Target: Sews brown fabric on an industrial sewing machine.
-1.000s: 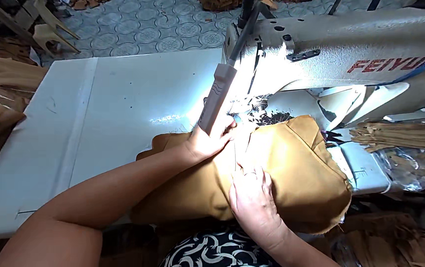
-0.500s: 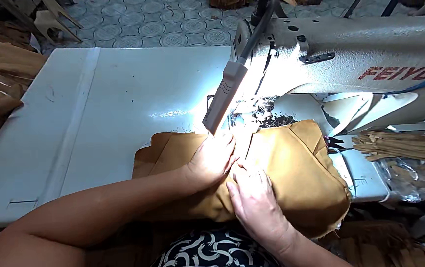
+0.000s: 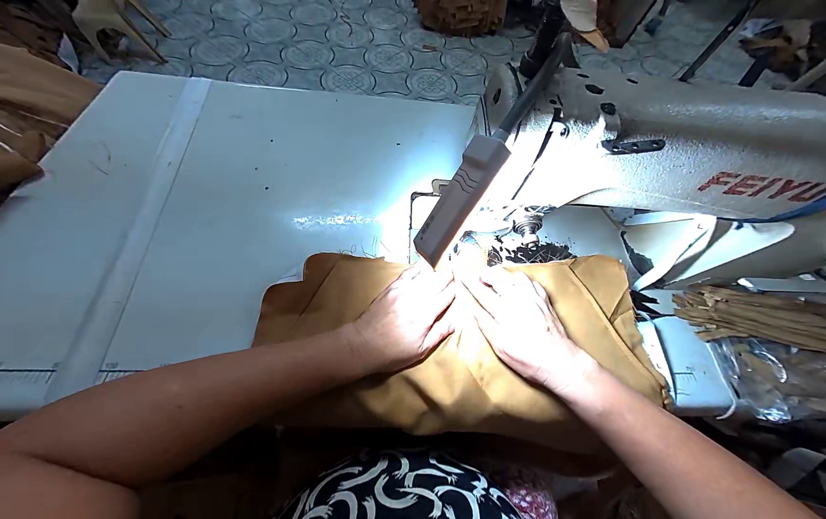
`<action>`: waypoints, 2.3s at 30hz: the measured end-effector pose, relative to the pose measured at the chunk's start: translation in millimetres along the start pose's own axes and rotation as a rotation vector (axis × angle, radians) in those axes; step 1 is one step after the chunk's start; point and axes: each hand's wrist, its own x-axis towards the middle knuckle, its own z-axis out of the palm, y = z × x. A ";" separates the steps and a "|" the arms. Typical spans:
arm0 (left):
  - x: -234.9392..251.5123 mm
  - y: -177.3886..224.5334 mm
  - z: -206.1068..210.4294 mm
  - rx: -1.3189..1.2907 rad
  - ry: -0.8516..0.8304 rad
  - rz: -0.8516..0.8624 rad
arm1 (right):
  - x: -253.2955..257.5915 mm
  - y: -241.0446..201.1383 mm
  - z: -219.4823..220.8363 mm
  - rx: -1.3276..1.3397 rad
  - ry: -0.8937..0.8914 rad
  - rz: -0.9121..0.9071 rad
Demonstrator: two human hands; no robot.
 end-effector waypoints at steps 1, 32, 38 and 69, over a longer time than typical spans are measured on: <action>-0.5 0.5 -0.5 0.005 -0.005 -0.001 | 0.2 -0.2 0.5 -0.004 0.010 -0.004; -0.9 4.1 0.7 0.101 -0.043 -0.022 | 15.5 22.8 7.5 -0.043 0.244 -0.257; 0.5 3.9 0.6 0.096 -0.062 -0.051 | 22.0 23.1 3.7 -0.069 0.140 -0.188; 19.2 -18.8 -2.5 0.076 -0.137 -0.093 | 47.2 37.3 3.6 -0.019 0.098 -0.122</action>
